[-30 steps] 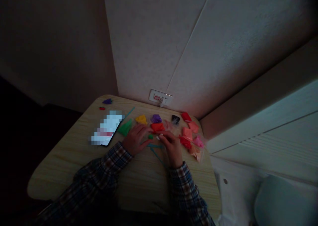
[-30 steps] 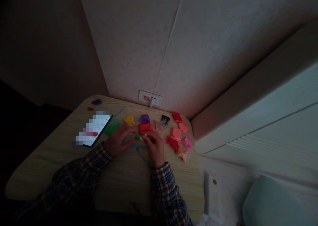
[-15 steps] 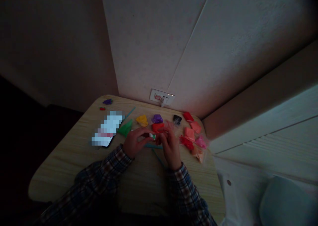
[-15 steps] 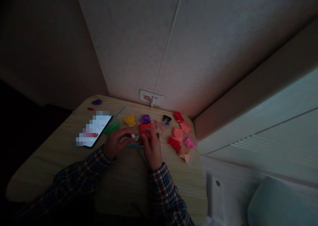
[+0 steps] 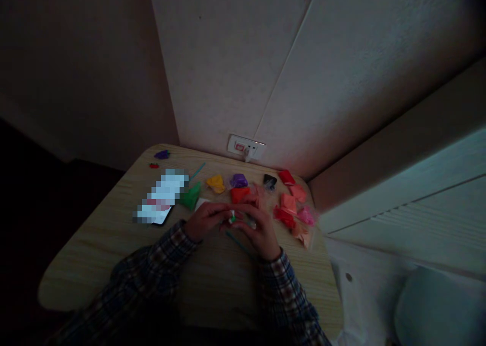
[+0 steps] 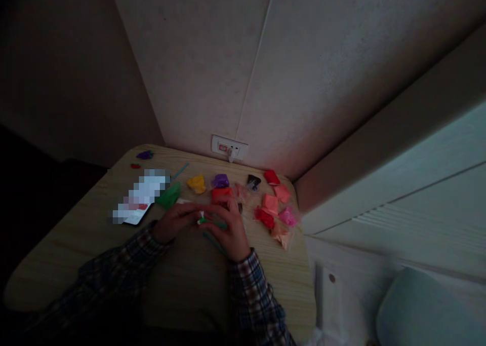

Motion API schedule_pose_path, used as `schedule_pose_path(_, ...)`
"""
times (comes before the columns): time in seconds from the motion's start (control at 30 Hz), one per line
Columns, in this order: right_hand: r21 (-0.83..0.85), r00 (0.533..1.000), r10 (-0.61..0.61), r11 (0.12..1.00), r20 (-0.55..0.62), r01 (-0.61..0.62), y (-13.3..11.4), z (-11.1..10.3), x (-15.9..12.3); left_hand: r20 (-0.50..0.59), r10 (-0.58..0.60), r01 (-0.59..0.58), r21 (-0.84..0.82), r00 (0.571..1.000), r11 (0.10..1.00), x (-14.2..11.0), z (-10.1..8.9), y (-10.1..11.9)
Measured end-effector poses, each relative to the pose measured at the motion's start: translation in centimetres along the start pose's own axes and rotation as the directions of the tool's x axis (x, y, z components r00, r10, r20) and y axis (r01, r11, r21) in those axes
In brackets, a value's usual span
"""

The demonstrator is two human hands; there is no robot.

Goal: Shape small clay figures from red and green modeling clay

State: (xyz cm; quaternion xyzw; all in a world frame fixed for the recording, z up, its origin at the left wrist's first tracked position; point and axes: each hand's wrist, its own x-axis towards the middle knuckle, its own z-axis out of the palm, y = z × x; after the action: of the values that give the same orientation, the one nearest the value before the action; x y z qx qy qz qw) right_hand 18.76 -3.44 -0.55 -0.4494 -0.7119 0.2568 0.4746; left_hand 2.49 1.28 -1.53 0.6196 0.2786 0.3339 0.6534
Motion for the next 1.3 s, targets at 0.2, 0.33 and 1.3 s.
schedule_pose_path(0.2, -0.071, 0.989, -0.04, 0.997, -0.139, 0.03, -0.52, 0.18, -0.38, 0.081, -0.035, 0.055, -0.261, 0.996, 0.964, -0.1, 0.48, -0.24)
schedule_pose_path(0.33, -0.101, 0.982, -0.03, 0.995, -0.187, 0.011, -0.82, 0.41, -0.5, 0.128, -0.151, 0.179, -0.248, 0.98, 0.952, -0.13, 0.56, -0.28)
schedule_pose_path(1.3, -0.106, 0.999, 0.016, 0.994, 0.038, -0.012, -0.58, 0.47, -0.31, 0.03, -0.071, 0.065, 0.178, 0.997, 0.982, -0.35, 0.5, 0.28)
